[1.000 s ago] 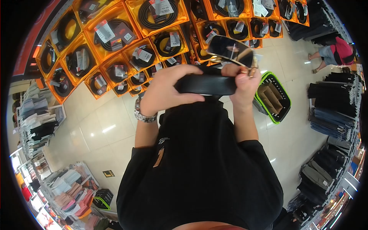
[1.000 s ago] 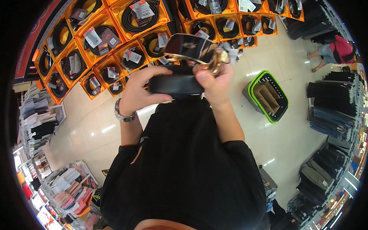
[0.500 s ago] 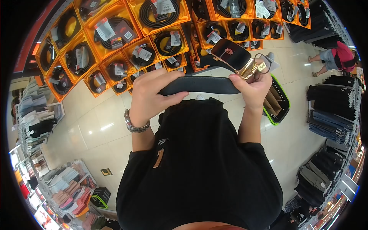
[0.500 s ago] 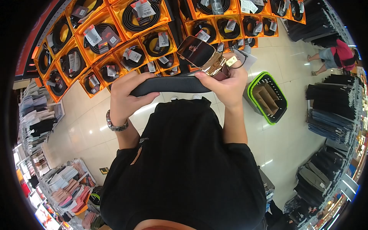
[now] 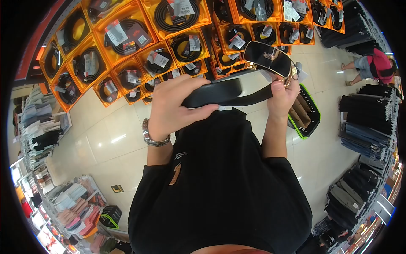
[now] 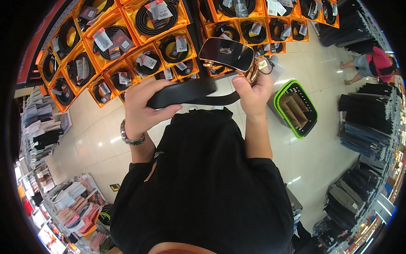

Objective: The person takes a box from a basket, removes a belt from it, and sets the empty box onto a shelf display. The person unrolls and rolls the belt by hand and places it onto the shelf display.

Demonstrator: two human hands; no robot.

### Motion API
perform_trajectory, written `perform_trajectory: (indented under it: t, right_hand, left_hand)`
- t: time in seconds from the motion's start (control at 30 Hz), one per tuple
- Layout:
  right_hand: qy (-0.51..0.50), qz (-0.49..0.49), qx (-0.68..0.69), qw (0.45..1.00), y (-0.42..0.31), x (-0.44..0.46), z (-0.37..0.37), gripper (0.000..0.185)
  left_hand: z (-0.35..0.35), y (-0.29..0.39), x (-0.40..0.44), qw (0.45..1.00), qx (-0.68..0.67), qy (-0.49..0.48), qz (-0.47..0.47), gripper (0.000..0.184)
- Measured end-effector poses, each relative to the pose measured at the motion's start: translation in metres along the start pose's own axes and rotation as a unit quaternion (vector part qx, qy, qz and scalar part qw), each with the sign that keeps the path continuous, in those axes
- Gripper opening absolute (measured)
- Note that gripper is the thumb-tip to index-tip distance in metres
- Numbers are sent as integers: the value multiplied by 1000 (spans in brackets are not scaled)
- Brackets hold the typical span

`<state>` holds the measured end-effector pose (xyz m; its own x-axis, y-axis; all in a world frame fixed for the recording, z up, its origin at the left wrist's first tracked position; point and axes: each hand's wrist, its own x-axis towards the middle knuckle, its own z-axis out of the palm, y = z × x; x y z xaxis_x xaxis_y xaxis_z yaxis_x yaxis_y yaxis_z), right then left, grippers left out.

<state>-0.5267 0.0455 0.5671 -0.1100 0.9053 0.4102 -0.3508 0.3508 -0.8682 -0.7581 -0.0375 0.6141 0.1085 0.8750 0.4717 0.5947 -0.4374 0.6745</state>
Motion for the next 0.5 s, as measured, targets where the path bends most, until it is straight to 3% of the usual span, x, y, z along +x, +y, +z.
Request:
perform_trajectory:
  t: [0.13,0.37,0.43,0.47,0.5]
  right_hand:
    - [8,34,61,998,-1,-14,29,48]
    - [-16,98,98,990,19,-30,41,44]
    - [24,109,94,989,16,-25,41,41]
    - [86,56,89,991,11,-23,45,42]
    - [78,69,101,989,9,-18,39,47]
  left_hand:
    - [26,4,4,997,71,-4,21,39]
    - [38,14,4,997,-38,67,-22,58]
    - [35,9,2,999,-8,45,-3,62]
    - [30,5,2,1000,10,16,3,61]
    - [26,0,-2,1000,0,-10,-25,56]
